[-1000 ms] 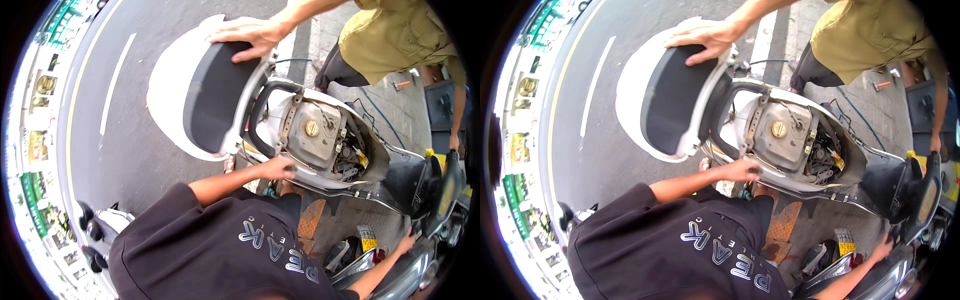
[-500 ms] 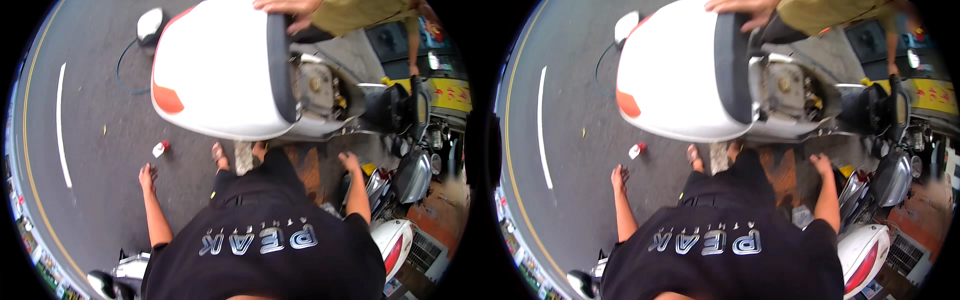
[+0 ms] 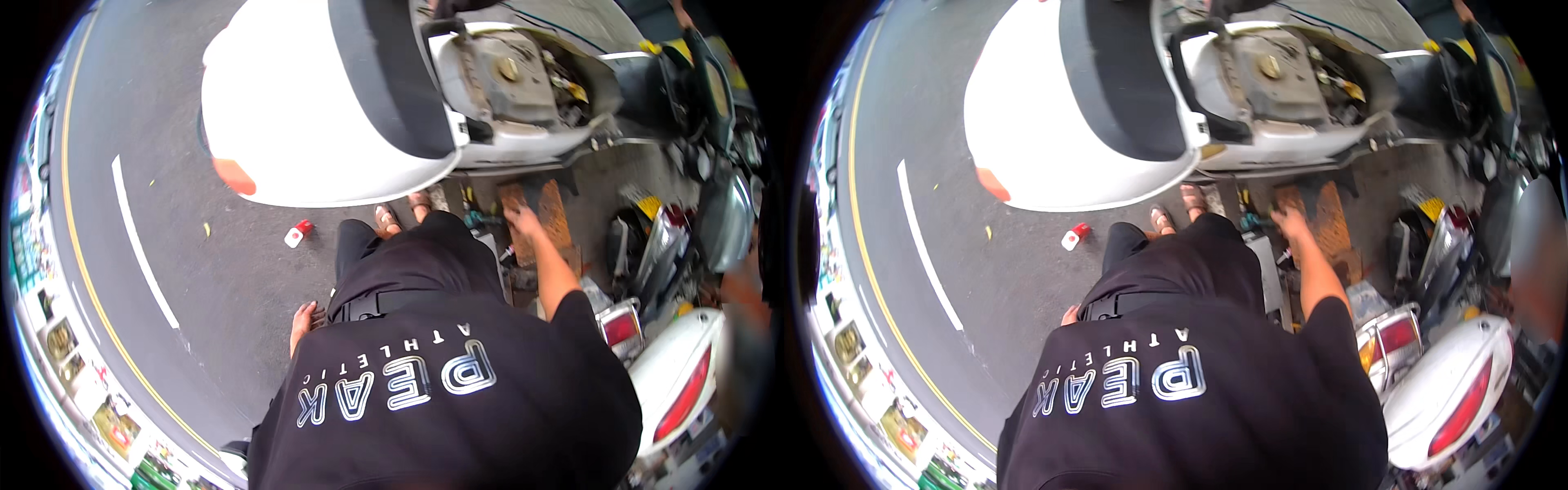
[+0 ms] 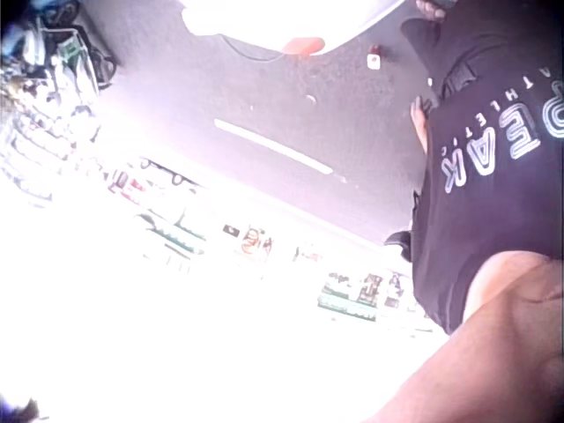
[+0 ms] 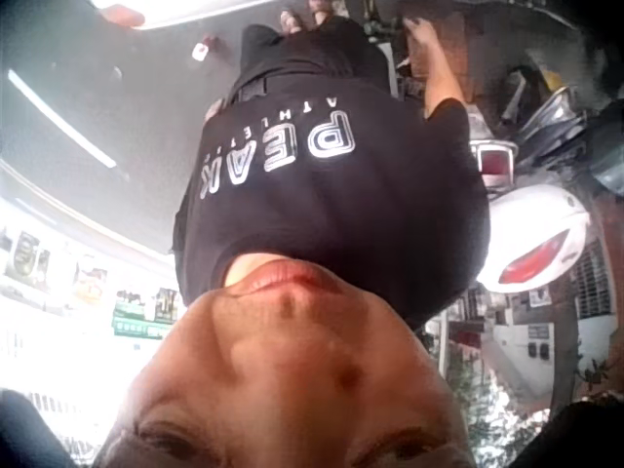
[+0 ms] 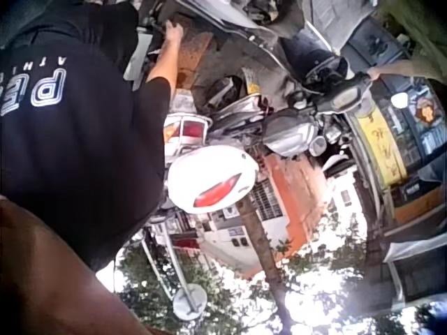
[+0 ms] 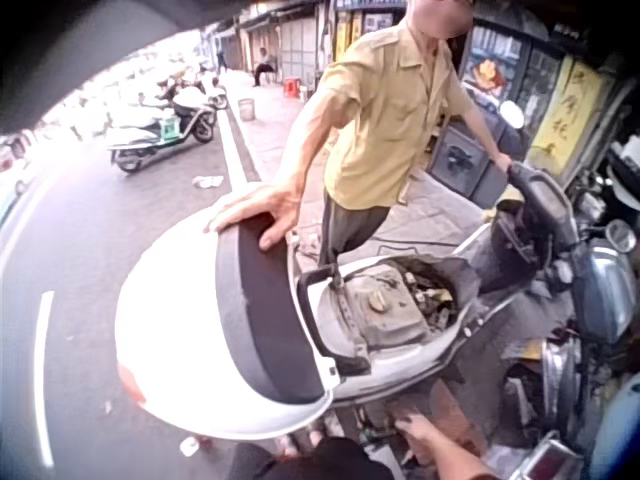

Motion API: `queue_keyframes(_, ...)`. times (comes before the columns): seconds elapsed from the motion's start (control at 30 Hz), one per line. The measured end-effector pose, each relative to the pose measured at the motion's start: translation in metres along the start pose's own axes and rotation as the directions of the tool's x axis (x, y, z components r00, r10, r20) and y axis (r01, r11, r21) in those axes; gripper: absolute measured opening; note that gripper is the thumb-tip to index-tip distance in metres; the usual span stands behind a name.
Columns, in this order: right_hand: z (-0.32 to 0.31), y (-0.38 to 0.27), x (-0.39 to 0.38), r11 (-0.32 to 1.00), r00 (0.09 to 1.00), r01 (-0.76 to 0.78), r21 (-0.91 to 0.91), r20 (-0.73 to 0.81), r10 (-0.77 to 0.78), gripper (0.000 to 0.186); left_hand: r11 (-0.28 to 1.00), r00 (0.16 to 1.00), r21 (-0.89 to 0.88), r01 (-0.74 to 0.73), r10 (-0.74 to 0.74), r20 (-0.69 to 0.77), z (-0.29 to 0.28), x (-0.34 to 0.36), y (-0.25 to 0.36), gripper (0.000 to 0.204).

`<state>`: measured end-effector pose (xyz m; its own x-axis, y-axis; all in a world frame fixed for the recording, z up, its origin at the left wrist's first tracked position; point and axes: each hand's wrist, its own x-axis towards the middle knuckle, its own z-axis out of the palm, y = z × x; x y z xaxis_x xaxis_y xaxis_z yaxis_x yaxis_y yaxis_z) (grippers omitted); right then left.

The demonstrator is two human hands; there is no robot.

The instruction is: The person works on the internal components of a motorcycle, uses a tool to adjust parts near the engine area, and then works with another person to position and replace the seat assembly onto the frame.

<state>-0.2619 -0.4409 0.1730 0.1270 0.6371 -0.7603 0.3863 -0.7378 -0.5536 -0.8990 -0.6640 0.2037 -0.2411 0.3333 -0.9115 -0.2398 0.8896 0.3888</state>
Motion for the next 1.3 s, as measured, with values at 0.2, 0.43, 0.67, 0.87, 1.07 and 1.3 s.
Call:
queue_keyframes(0.2, 0.059, -0.006, -0.045, 0.942, 0.950, -0.310, 0.131, 0.012, 0.311, 0.018, 0.987, 0.962, -0.005, -0.162, 0.157, -0.223, -0.044, 0.008, 0.116, 0.045)
queue_keyframes(0.43, 0.143, -0.020, -0.073, 0.945, 0.945, -0.272, 0.181, -0.136, 0.298, 0.020, 0.896, 0.896, 0.005, -0.443, 0.443, -0.025, -0.105, 0.030, 0.187, 0.035)
queue_keyframes(0.67, 0.252, -0.042, -0.131, 0.916, 0.938, -0.316, -0.247, 0.068, 0.341, 0.025, 0.995, 0.993, -0.068, -0.078, 0.072, -0.094, -0.228, 0.078, 0.050, 0.044)
queue_keyframes(0.87, 0.287, -0.023, -0.174, 0.934, 0.948, -0.315, -0.168, -0.006, 0.319, 0.039, 0.952, 0.955, -0.079, 0.297, -0.295, 0.034, -0.371, 0.111, -0.072, 0.056)
queue_keyframes(1.07, 0.325, -0.030, -0.157, 0.936, 0.931, -0.352, 0.003, -0.105, 0.350, 0.043, 0.971, 0.989, -0.231, 0.061, -0.090, -0.117, -0.362, 0.126, 0.029, 0.055)
queue_keyframes(1.3, 0.371, -0.053, -0.112, 0.975, 0.975, -0.221, 0.005, 0.024, 0.220, 0.047, 0.921, 0.948, 0.230, -0.315, 0.317, 0.031, -0.254, 0.080, 0.253, 0.038)
